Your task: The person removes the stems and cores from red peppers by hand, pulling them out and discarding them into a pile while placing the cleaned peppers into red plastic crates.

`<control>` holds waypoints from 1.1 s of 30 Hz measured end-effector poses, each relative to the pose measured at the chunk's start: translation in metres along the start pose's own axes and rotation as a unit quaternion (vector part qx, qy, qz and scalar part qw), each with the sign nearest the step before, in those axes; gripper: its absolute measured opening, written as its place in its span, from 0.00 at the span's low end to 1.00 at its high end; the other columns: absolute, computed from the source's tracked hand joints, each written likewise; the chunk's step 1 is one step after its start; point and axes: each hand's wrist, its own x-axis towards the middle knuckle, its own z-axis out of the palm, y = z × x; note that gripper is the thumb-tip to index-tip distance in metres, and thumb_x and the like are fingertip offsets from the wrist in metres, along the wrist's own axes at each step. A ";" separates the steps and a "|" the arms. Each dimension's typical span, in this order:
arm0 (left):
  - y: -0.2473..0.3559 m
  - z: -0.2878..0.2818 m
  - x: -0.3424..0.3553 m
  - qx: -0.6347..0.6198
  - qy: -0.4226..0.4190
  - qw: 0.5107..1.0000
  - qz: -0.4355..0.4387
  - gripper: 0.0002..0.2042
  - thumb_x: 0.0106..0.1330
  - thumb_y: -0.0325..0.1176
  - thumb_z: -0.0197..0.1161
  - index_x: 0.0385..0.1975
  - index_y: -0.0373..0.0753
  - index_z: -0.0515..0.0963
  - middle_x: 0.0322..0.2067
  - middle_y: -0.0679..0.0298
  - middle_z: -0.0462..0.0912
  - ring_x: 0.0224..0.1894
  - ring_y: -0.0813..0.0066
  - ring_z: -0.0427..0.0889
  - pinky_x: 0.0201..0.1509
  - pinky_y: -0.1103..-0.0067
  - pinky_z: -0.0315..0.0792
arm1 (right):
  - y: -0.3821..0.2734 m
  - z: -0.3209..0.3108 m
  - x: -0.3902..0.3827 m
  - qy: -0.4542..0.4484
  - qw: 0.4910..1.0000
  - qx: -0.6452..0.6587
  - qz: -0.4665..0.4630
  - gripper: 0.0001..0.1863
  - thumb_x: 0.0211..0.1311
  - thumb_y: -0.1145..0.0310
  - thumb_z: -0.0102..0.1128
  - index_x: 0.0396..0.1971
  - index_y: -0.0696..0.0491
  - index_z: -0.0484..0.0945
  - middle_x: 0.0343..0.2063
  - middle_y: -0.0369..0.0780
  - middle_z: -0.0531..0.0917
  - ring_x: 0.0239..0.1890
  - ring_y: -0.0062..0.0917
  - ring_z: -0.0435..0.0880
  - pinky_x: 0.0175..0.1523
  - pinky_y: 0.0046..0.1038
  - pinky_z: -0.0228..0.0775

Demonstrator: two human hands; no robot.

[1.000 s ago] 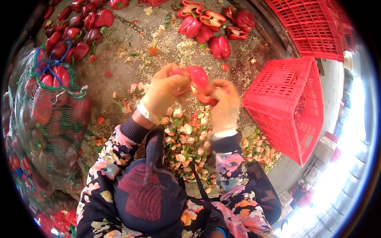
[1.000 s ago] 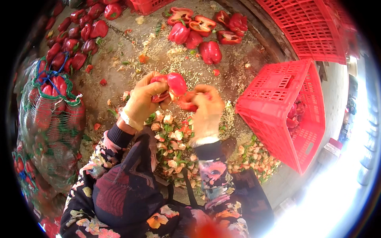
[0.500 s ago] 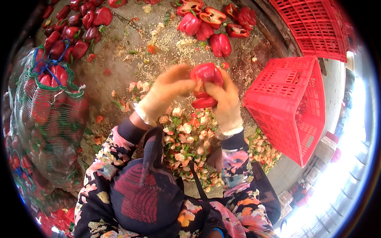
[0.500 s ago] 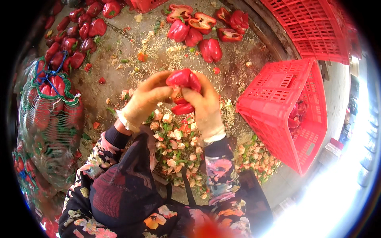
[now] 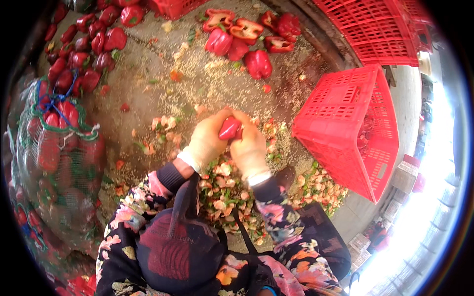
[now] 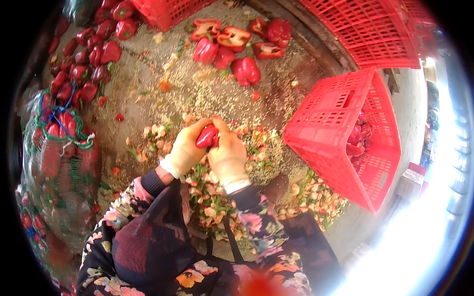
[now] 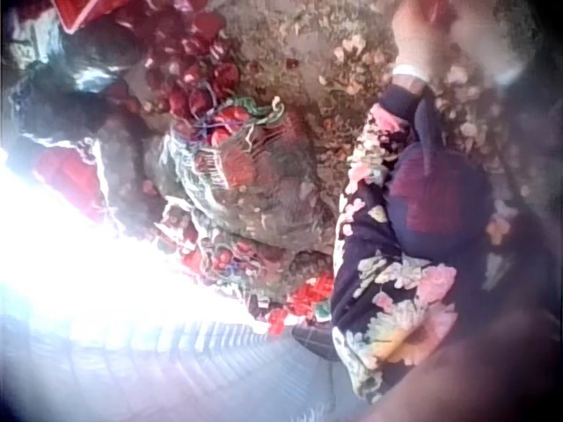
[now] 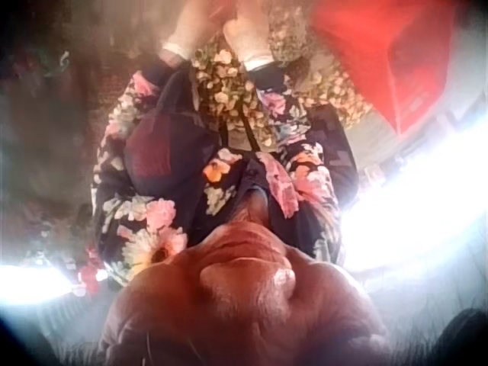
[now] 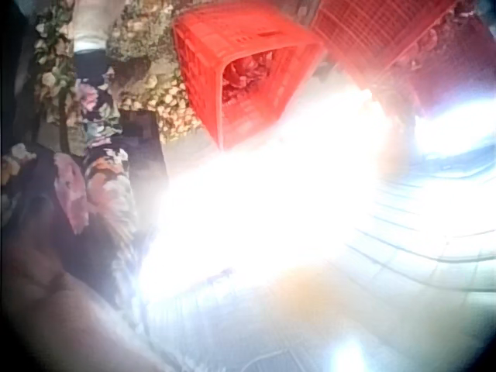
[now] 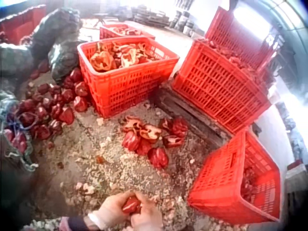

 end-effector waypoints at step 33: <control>0.046 -0.046 0.064 -0.338 -0.016 0.932 -0.127 0.28 0.60 0.22 0.67 0.63 0.34 0.69 0.44 0.63 0.82 0.40 0.80 0.82 0.43 0.79 0.79 | -0.012 -0.043 0.059 -0.028 0.965 0.259 0.011 0.36 0.55 0.68 0.72 0.64 0.60 0.69 0.50 0.46 0.82 0.49 0.29 0.85 0.55 0.30 0.78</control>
